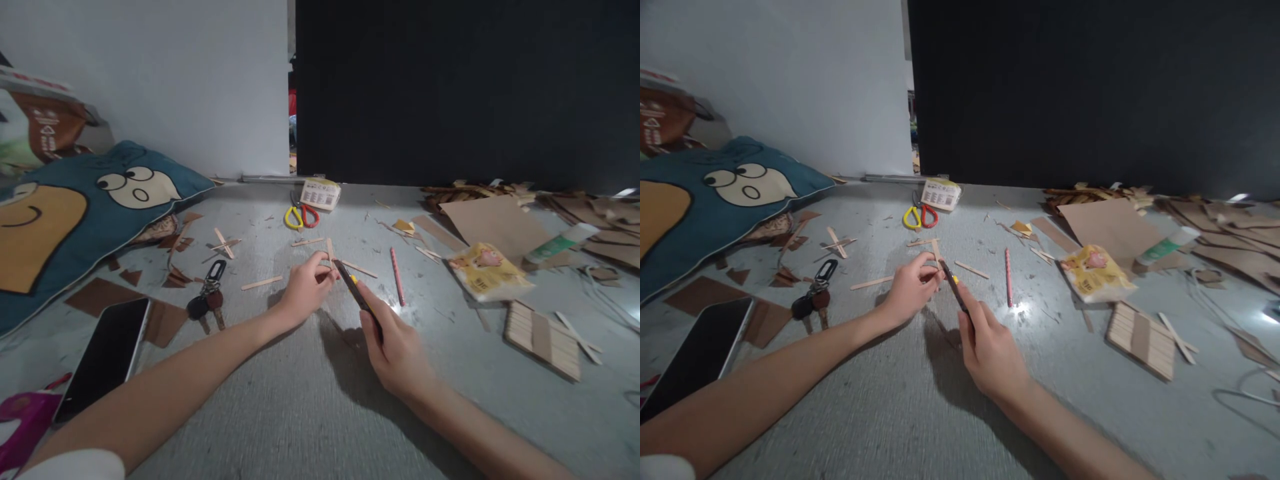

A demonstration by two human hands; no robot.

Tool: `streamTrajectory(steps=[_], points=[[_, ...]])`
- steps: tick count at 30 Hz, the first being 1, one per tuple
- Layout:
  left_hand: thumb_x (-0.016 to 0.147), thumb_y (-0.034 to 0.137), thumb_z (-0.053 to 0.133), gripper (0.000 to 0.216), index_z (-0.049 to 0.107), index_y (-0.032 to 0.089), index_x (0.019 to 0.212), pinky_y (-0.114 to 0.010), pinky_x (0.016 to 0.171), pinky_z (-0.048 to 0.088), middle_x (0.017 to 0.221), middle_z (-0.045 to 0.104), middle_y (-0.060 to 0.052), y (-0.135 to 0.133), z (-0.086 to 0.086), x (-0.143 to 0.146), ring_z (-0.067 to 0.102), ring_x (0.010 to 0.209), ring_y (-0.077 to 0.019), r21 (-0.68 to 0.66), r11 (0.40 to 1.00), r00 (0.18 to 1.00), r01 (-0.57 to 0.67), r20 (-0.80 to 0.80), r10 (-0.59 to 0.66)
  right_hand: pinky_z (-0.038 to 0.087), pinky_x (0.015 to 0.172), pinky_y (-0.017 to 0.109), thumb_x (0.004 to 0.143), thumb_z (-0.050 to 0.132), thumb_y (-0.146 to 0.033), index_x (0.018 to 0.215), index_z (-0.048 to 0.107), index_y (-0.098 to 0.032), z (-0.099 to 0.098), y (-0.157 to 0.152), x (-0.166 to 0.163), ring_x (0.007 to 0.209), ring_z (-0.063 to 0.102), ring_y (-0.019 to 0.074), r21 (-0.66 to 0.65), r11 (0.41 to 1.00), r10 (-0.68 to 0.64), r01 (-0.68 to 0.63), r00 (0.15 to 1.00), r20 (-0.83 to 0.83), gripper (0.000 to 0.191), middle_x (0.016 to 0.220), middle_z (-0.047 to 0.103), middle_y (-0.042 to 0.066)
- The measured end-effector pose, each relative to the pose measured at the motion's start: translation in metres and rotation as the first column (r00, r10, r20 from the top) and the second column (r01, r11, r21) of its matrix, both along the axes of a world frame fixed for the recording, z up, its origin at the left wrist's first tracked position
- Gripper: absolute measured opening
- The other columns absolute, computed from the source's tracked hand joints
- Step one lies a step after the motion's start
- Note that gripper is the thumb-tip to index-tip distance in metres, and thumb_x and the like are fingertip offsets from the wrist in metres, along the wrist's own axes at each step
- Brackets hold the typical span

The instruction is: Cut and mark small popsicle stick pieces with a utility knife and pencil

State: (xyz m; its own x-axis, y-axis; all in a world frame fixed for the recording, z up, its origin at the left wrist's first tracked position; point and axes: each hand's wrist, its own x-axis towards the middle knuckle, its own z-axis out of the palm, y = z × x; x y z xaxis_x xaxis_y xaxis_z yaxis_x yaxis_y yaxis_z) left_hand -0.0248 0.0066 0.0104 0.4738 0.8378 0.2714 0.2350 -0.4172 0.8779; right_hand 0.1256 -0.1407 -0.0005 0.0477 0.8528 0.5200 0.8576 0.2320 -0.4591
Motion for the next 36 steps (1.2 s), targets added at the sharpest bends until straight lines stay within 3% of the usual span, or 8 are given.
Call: streamTrajectory(steps=[14,23,29,32,36], points=[[0.096,0.028,0.061,0.011,0.06,0.021,0.105,-0.026,0.065,0.046,0.074,0.076,0.001,0.0011,-0.0054,-0.0007,0.059,0.06,-0.0137,0.066,0.998,1.0,-0.011,-0.026,0.012,0.053,0.055,0.026,0.113,0.034,-0.029,0.161,0.045,-0.017,0.0016,0.0019,0.0022,0.062,0.068,0.0181,-0.009,1.0,0.015,-0.013,0.99,0.14,0.05,0.085,0.07,0.007],[0.096,0.027,0.061,0.014,0.061,0.022,0.109,-0.028,0.07,0.05,0.078,0.077,-0.001,0.0003,-0.0051,-0.0005,0.065,0.066,-0.0161,0.058,0.998,0.999,-0.006,-0.032,0.008,0.049,0.053,0.026,0.113,0.031,-0.027,0.164,0.04,-0.019,0.003,0.003,0.0018,0.058,0.063,0.017,0.007,1.0,-0.002,0.0,0.973,0.233,0.052,0.081,0.065,0.004],[0.096,0.025,0.06,0.014,0.06,0.021,0.11,-0.028,0.07,0.048,0.078,0.078,0.0,0.002,-0.0067,-0.0012,0.064,0.066,-0.015,0.06,0.998,0.999,-0.007,-0.049,0.01,0.045,0.052,0.026,0.112,0.034,-0.026,0.157,0.051,-0.018,0.0007,0.0056,0.0052,0.057,0.061,0.0172,0.066,0.998,-0.026,0.004,0.941,0.336,0.048,0.081,0.063,0.005],[0.095,0.023,0.06,0.014,0.06,0.021,0.109,-0.027,0.068,0.047,0.077,0.077,0.0,0.0024,-0.0075,-0.0012,0.064,0.065,-0.0148,0.049,0.999,0.999,0.004,-0.041,-0.002,0.046,0.052,0.027,0.113,0.034,-0.027,0.155,0.053,-0.018,0.0014,0.0054,0.0053,0.057,0.063,0.0179,0.046,0.999,-0.024,0.01,0.952,0.306,0.048,0.081,0.064,0.005],[0.096,0.027,0.061,0.012,0.06,0.021,0.107,-0.027,0.068,0.046,0.077,0.076,0.001,0.0021,-0.0087,-0.0011,0.063,0.064,-0.0145,0.042,0.999,0.999,0.003,-0.037,-0.001,0.052,0.056,0.027,0.113,0.035,-0.03,0.157,0.051,-0.02,0.003,0.0026,0.0025,0.063,0.07,0.0194,-0.025,1.0,0.004,-0.001,0.992,0.125,0.048,0.088,0.073,0.008]])
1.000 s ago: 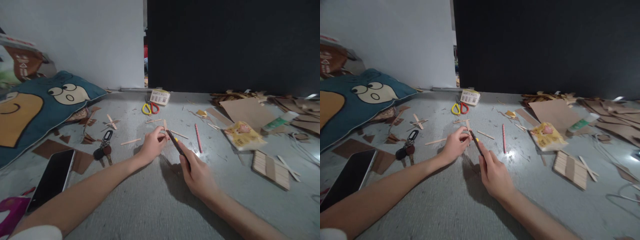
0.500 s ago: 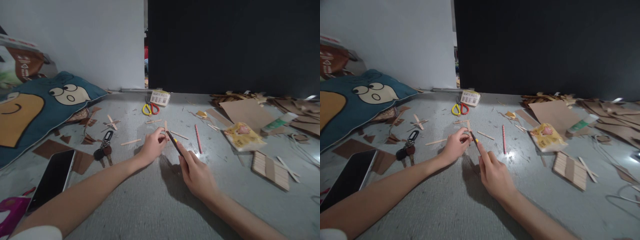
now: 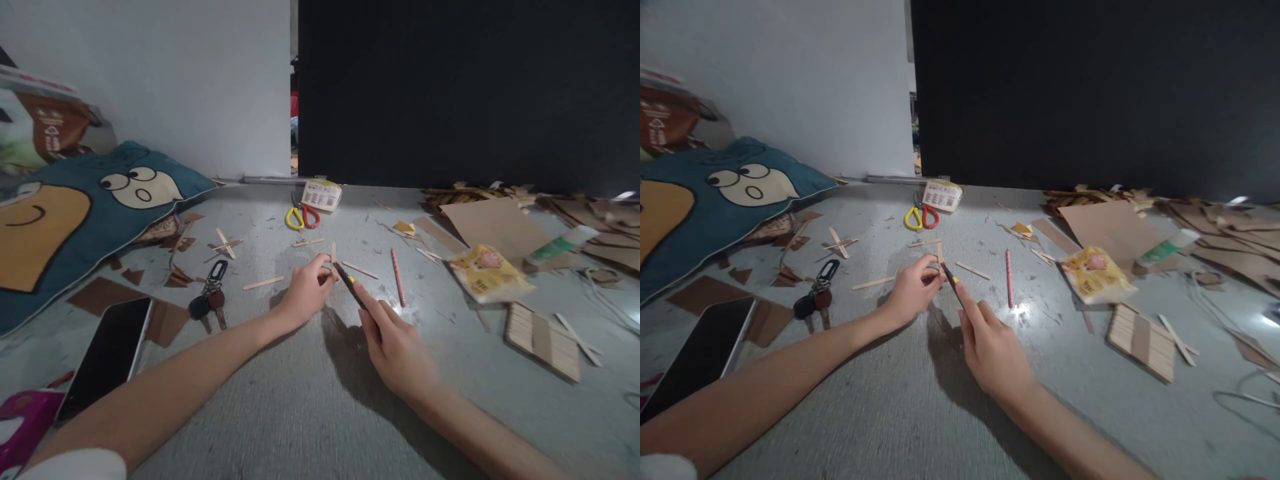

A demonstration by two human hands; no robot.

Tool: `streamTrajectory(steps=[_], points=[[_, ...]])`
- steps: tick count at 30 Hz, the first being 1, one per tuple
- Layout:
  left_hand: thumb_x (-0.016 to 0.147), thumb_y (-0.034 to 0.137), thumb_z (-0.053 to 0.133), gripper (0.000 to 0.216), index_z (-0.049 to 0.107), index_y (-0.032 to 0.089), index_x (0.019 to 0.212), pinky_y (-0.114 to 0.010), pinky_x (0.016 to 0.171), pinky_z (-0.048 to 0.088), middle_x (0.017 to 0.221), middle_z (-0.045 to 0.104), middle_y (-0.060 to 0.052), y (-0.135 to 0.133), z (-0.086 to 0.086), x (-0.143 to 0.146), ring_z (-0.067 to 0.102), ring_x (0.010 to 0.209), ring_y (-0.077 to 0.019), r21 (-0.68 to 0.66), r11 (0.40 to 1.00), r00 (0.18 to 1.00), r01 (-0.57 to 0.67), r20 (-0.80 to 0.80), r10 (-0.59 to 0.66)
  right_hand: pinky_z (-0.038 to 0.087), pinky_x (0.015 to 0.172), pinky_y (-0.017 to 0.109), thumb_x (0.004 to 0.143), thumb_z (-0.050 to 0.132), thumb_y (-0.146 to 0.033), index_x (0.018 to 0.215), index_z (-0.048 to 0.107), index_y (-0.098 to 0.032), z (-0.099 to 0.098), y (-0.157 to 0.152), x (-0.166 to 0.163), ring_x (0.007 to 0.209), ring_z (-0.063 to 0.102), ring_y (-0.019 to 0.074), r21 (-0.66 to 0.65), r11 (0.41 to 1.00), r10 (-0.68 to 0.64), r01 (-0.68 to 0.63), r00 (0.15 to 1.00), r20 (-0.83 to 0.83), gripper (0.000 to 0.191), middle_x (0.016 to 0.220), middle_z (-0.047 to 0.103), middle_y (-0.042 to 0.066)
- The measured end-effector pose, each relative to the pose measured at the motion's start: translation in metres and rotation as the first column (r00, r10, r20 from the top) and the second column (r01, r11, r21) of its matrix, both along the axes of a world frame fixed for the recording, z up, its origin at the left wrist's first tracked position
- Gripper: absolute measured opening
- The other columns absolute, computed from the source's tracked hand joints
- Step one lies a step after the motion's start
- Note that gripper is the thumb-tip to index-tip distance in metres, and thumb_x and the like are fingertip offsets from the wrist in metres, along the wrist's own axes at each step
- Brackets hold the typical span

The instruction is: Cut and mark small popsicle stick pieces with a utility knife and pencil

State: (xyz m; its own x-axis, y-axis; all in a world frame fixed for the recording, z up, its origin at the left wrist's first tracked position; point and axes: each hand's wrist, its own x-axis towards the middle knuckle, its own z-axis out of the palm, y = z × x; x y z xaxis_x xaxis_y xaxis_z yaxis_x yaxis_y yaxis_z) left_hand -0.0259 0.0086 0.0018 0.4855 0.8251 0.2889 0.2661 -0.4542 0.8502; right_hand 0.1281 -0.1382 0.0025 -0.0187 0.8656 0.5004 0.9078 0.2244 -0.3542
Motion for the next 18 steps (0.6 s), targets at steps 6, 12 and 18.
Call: streamTrajectory(steps=[6,12,18], points=[[0.096,0.028,0.06,0.011,0.057,0.022,0.105,-0.025,0.063,0.042,0.074,0.073,0.003,-0.002,0.002,0.0,0.058,0.059,-0.0126,-0.034,0.999,1.0,0.006,-0.01,-0.007,0.064,0.083,0.037,0.111,0.039,-0.031,0.156,0.048,-0.026,0.0,-0.002,-0.006,0.111,0.078,0.0262,-0.015,0.999,0.024,-0.028,0.971,-0.236,0.046,0.132,0.076,0.015],[0.096,0.025,0.059,0.008,0.056,0.023,0.103,-0.025,0.064,0.042,0.071,0.072,0.004,-0.003,0.005,0.001,0.057,0.058,-0.0126,-0.028,1.0,1.0,0.003,-0.009,-0.003,0.06,0.065,0.032,0.111,0.04,-0.035,0.148,0.054,-0.021,0.004,-0.002,-0.01,0.077,0.078,0.0219,-0.062,0.998,-0.008,-0.015,0.934,-0.358,0.042,0.105,0.081,0.012],[0.095,0.025,0.058,0.007,0.054,0.023,0.101,-0.025,0.062,0.041,0.067,0.07,0.005,-0.003,0.003,0.001,0.058,0.056,-0.0131,-0.01,1.0,1.0,-0.002,-0.006,0.002,0.05,0.05,0.027,0.112,0.037,-0.036,0.148,0.053,-0.017,0.003,-0.004,-0.013,0.047,0.061,0.016,-0.119,0.992,-0.012,-0.044,0.901,-0.434,0.043,0.069,0.07,-0.001]])
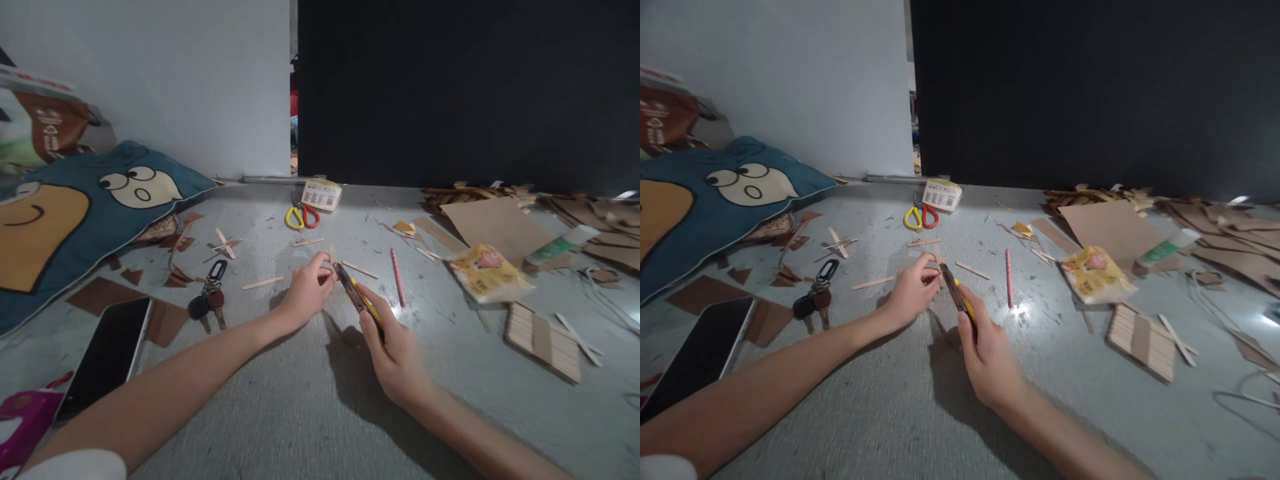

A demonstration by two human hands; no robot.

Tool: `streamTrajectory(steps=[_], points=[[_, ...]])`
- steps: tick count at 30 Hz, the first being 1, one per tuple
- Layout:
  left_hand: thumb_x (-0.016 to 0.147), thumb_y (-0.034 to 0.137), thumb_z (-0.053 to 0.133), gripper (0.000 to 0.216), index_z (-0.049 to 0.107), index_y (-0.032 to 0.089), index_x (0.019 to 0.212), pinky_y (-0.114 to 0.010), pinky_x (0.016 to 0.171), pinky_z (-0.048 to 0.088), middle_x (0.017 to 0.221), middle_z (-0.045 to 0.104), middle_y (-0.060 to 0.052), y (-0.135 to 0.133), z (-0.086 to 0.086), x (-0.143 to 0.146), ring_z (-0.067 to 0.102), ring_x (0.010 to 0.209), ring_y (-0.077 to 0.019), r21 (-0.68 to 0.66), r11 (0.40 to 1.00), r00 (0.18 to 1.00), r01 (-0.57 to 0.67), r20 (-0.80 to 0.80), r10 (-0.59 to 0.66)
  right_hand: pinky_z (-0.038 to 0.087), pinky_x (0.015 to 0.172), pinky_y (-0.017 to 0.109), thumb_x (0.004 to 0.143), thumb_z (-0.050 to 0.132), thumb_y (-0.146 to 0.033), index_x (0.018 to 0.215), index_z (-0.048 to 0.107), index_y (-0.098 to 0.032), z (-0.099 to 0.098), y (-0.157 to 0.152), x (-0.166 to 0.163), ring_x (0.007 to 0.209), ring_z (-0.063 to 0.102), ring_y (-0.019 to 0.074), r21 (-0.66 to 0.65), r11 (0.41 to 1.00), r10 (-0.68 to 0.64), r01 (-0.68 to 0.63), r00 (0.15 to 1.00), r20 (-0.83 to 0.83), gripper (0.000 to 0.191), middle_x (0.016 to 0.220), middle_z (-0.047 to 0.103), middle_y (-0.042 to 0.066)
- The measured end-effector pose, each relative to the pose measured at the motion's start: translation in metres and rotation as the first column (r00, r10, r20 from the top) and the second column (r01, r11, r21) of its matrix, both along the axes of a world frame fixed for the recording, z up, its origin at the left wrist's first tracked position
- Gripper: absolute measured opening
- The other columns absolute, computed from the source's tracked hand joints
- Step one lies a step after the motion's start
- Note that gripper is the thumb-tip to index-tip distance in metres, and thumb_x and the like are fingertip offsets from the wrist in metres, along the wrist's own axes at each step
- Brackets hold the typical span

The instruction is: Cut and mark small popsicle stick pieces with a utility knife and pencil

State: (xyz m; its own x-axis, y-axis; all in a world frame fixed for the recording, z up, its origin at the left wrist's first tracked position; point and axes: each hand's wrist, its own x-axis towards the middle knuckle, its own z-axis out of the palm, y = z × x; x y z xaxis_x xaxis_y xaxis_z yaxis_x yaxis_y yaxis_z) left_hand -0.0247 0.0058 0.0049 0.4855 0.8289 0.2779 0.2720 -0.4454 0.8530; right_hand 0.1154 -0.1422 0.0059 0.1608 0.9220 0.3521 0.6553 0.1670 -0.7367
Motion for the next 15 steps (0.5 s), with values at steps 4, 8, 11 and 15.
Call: streamTrajectory(steps=[4,8,11,15], points=[[0.093,0.024,0.059,0.01,0.054,0.023,0.101,-0.025,0.061,0.041,0.065,0.068,0.006,0.0007,-0.001,0.0006,0.056,0.055,-0.0129,-0.01,1.0,0.999,-0.001,0.042,0.002,0.058,0.063,0.03,0.112,0.038,-0.036,0.149,0.053,-0.019,0.0,-0.0012,0.0004,0.071,0.075,0.0199,0.041,0.999,-0.009,0.007,0.998,0.056,0.044,0.098,0.079,0.01],[0.091,0.025,0.062,0.013,0.054,0.023,0.101,-0.025,0.061,0.042,0.063,0.066,0.006,0.0017,0.0016,0.0015,0.054,0.053,-0.0124,-0.057,0.998,0.993,-0.014,0.114,0.021,0.063,0.074,0.032,0.111,0.039,-0.033,0.152,0.05,-0.02,0.0001,-0.003,0.0037,0.088,0.079,0.022,0.093,0.995,-0.032,0.022,0.995,0.1,0.044,0.119,0.079,0.014],[0.091,0.034,0.065,0.018,0.053,0.023,0.099,-0.024,0.058,0.043,0.062,0.065,0.006,0.0022,0.0044,0.002,0.055,0.053,-0.0127,-0.13,0.991,0.977,0.005,0.213,0.023,0.064,0.081,0.034,0.111,0.041,-0.03,0.156,0.048,-0.022,-0.0012,-0.0033,0.0066,0.099,0.08,0.0232,0.148,0.989,-0.041,0.016,0.985,0.165,0.046,0.128,0.077,0.015],[0.088,0.044,0.07,0.029,0.051,0.023,0.098,-0.024,0.054,0.043,0.06,0.065,0.004,0.0028,0.0048,0.0018,0.055,0.05,-0.0131,-0.212,0.975,0.949,0.061,0.315,0.01,0.065,0.088,0.033,0.111,0.042,-0.027,0.159,0.044,-0.026,-0.0035,-0.0021,0.008,0.118,0.076,0.0239,0.19,0.982,-0.04,-0.006,0.97,0.24,0.048,0.139,0.073,0.013]])
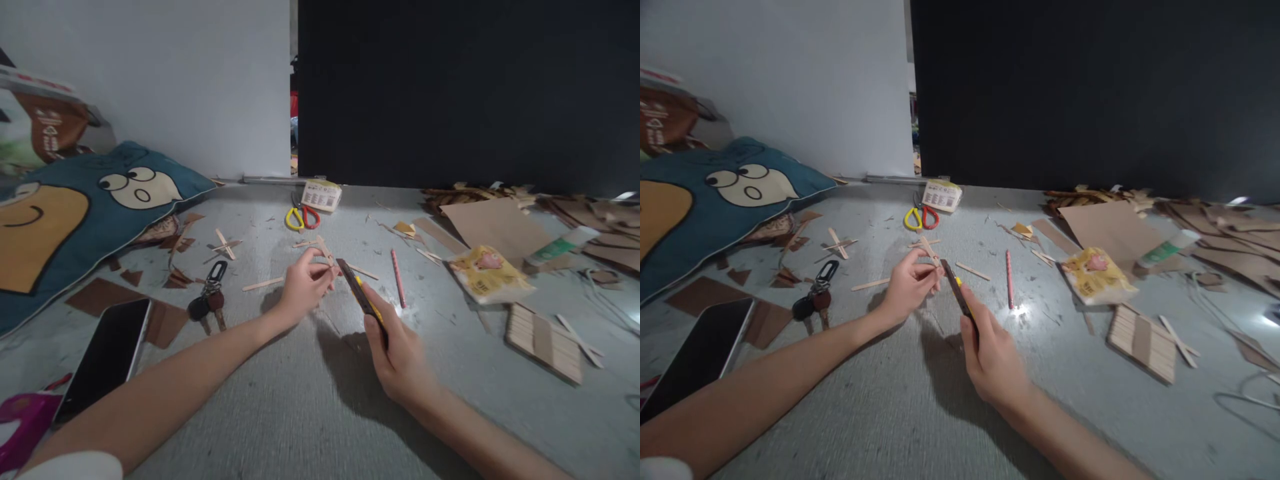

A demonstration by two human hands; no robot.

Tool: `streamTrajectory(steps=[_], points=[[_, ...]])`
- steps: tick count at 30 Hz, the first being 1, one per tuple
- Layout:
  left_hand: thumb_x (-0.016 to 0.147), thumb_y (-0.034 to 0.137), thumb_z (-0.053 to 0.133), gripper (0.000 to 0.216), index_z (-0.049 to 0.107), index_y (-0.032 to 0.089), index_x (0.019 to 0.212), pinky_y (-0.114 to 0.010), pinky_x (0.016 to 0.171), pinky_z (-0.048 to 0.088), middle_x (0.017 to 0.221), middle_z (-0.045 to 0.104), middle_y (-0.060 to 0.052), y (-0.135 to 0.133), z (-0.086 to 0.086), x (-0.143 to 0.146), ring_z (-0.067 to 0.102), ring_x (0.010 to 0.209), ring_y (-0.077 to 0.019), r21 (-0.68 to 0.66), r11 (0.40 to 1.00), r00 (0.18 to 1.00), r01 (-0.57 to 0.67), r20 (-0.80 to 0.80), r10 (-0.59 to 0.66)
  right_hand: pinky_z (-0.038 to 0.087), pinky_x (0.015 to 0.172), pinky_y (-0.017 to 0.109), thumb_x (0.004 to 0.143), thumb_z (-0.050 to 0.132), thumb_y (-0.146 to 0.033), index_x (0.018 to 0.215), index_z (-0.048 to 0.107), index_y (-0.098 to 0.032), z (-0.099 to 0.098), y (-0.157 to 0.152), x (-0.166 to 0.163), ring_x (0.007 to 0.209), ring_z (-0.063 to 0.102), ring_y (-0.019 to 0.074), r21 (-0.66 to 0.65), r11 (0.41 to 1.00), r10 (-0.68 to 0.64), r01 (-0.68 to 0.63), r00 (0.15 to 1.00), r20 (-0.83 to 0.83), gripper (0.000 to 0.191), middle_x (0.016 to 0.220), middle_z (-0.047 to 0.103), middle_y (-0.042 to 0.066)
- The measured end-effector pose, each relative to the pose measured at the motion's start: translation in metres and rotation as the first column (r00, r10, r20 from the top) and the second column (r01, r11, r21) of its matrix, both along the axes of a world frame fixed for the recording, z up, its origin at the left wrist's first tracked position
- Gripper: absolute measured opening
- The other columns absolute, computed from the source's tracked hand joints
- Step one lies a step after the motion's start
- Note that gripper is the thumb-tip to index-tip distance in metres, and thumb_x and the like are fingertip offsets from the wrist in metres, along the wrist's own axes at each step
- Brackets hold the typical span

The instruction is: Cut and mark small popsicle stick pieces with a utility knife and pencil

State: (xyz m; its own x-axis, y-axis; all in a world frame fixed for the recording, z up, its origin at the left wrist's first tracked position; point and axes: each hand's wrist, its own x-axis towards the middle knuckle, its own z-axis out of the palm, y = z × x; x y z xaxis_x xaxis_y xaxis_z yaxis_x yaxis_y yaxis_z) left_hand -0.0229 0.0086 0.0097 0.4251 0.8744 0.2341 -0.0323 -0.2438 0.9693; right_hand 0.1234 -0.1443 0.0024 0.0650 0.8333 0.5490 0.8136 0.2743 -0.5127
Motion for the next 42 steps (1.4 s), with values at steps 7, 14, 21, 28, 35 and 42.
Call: streamTrajectory(steps=[7,14,21,28,35,42], points=[[0.086,0.045,0.074,0.033,0.052,0.023,0.099,-0.024,0.051,0.044,0.061,0.067,0.003,0.0,-0.002,-0.001,0.057,0.049,-0.013,-0.041,0.998,0.999,0.044,0.018,-0.043,0.065,0.076,0.032,0.112,0.039,-0.028,0.16,0.044,-0.024,-0.004,0.002,-0.001,0.1,0.081,0.0238,-0.041,0.999,0.008,-0.006,0.999,0.034,0.048,0.13,0.076,0.014],[0.084,0.04,0.074,0.03,0.053,0.022,0.095,-0.024,0.052,0.042,0.06,0.067,0.004,0.001,-0.005,-0.001,0.054,0.049,-0.012,-0.021,1.0,1.0,0.003,-0.02,-0.004,0.064,0.079,0.032,0.112,0.04,-0.03,0.157,0.047,-0.025,-0.003,0.004,0.0,0.105,0.079,0.0238,-0.071,0.996,0.046,-0.049,0.998,-0.044,0.046,0.132,0.075,0.014],[0.077,0.045,0.082,0.041,0.051,0.023,0.092,-0.023,0.052,0.042,0.065,0.07,0.002,0.006,-0.007,0.001,0.056,0.051,-0.0121,-0.103,0.995,0.999,0.004,0.032,0.0,0.06,0.069,0.028,0.111,0.042,-0.032,0.149,0.053,-0.024,0.001,0.001,0.001,0.07,0.073,0.0156,-0.076,0.99,0.102,-0.122,0.969,-0.226,0.04,0.11,0.079,0.007],[0.081,0.047,0.081,0.04,0.05,0.023,0.087,-0.023,0.051,0.04,0.063,0.071,0.001,0.006,-0.002,-0.001,0.053,0.049,-0.0102,-0.12,0.993,1.0,-0.003,0.027,0.007,0.061,0.076,0.034,0.11,0.044,-0.036,0.144,0.057,-0.024,-0.004,0.003,0.005,0.09,0.077,0.0222,-0.026,1.0,-0.016,0.011,0.98,-0.197,0.038,0.118,0.078,0.011],[0.076,0.052,0.086,0.049,0.058,0.02,0.101,-0.026,0.058,0.045,0.076,0.079,-0.004,0.007,0.003,-0.003,0.059,0.054,-0.0125,-0.144,0.988,0.998,0.056,0.002,-0.056,0.061,0.081,0.038,0.109,0.043,-0.041,0.139,0.059,-0.021,-0.003,0.012,0.013,0.099,0.076,0.0262,-0.035,0.99,-0.138,0.133,0.968,-0.208,0.04,0.12,0.077,0.014],[0.079,0.059,0.082,0.046,0.067,0.019,0.096,-0.028,0.063,0.047,0.068,0.072,-0.001,0.011,-0.001,-0.003,0.066,0.065,-0.0161,-0.093,0.992,0.996,0.09,0.029,-0.088,0.061,0.079,0.037,0.109,0.043,-0.043,0.138,0.06,-0.018,-0.003,0.013,0.014,0.095,0.077,0.0256,-0.047,0.99,-0.142,0.135,0.967,-0.211,0.042,0.115,0.078,0.013]])
